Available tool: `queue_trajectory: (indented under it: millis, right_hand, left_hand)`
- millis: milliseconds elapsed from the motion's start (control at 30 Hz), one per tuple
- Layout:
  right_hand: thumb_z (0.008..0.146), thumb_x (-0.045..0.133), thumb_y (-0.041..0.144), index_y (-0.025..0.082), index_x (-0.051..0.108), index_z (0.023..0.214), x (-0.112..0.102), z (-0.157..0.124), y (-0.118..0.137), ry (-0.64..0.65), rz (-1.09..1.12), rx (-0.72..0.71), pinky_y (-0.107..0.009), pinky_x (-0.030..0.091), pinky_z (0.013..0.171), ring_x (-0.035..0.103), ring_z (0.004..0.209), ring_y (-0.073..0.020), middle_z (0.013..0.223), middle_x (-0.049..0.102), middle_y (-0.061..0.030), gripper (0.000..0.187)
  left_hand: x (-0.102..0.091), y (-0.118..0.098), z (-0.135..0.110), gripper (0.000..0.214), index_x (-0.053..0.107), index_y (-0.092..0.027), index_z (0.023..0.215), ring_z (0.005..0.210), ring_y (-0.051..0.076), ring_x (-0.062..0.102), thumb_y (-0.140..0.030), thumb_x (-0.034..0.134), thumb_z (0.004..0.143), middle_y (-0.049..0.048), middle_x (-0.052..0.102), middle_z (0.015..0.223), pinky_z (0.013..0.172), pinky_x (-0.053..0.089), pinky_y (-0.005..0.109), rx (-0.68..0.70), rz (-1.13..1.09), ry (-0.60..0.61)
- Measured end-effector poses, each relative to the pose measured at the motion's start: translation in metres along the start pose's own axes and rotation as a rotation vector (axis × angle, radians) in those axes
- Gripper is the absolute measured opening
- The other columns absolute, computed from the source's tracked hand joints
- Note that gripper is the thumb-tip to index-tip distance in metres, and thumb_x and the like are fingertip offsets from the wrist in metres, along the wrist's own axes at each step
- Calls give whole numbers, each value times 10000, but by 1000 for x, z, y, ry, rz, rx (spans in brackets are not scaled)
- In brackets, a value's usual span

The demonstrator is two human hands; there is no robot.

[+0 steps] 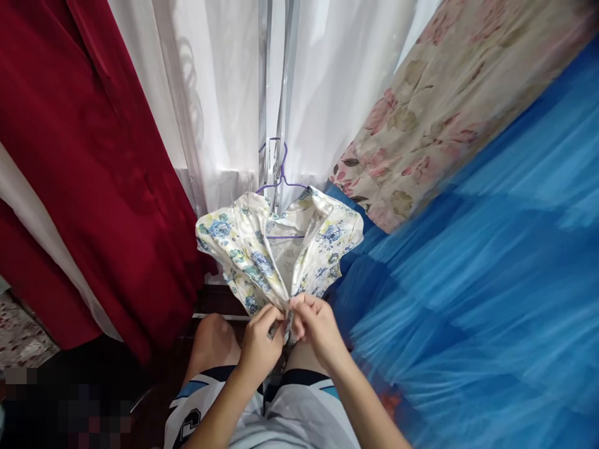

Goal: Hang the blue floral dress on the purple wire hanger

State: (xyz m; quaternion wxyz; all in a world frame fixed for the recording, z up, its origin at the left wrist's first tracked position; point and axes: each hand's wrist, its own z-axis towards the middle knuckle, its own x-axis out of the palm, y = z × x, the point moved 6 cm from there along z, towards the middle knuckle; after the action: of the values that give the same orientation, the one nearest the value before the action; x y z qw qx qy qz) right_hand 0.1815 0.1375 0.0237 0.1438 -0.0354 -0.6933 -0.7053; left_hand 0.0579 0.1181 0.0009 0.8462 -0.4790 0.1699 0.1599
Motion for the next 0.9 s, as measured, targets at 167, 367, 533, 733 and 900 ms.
queue_trajectory:
  millis: [167, 367, 533, 733, 900]
  right_hand:
    - [728, 751, 386, 129, 642, 703, 7, 72, 81, 20, 185, -53, -209, 203, 364, 367, 363, -64, 400, 412, 77, 280]
    - [723, 703, 346, 150, 628, 688, 51, 120, 141, -35, 188, -237, -195, 301, 382, 463, 409, -72, 486, 554, 31, 213]
    - [817, 637, 385, 196, 583, 738, 59, 94, 124, -63, 19, -381, -216, 324, 398, 462, 378, -94, 470, 575, 38, 211]
    - [885, 581, 387, 211, 550, 751, 51, 73, 143, -86, -68, -509, -230, 343, 447, 428, 405, -96, 478, 549, 45, 223]
    - [896, 584, 466, 221, 536, 778, 43, 81, 142, -90, -207, -584, -246, 348, 489, 442, 457, -115, 510, 523, 47, 276]
  left_hand:
    - [-8, -18, 12, 137, 528, -212, 844, 767, 189, 595, -108, 449, 887, 38, 616, 869, 638, 361, 282, 63, 370, 330]
    - [-29, -1, 19, 116, 584, -200, 832, 726, 201, 617, -115, 509, 857, 45, 652, 822, 615, 341, 281, 67, 544, 474]
    - [-80, -9, 62, 246, 639, -205, 854, 720, 174, 602, -346, 479, 976, 28, 644, 785, 687, 418, 264, 64, 215, 157]
    - [-119, -87, 149, 340, 613, -257, 1288, 668, 148, 567, -331, 494, 978, 6, 658, 826, 648, 410, 255, 337, 111, -130]
    - [-102, -117, 175, 240, 684, -174, 865, 640, 143, 540, -323, 522, 959, 8, 618, 710, 624, 393, 253, 422, 193, -122]
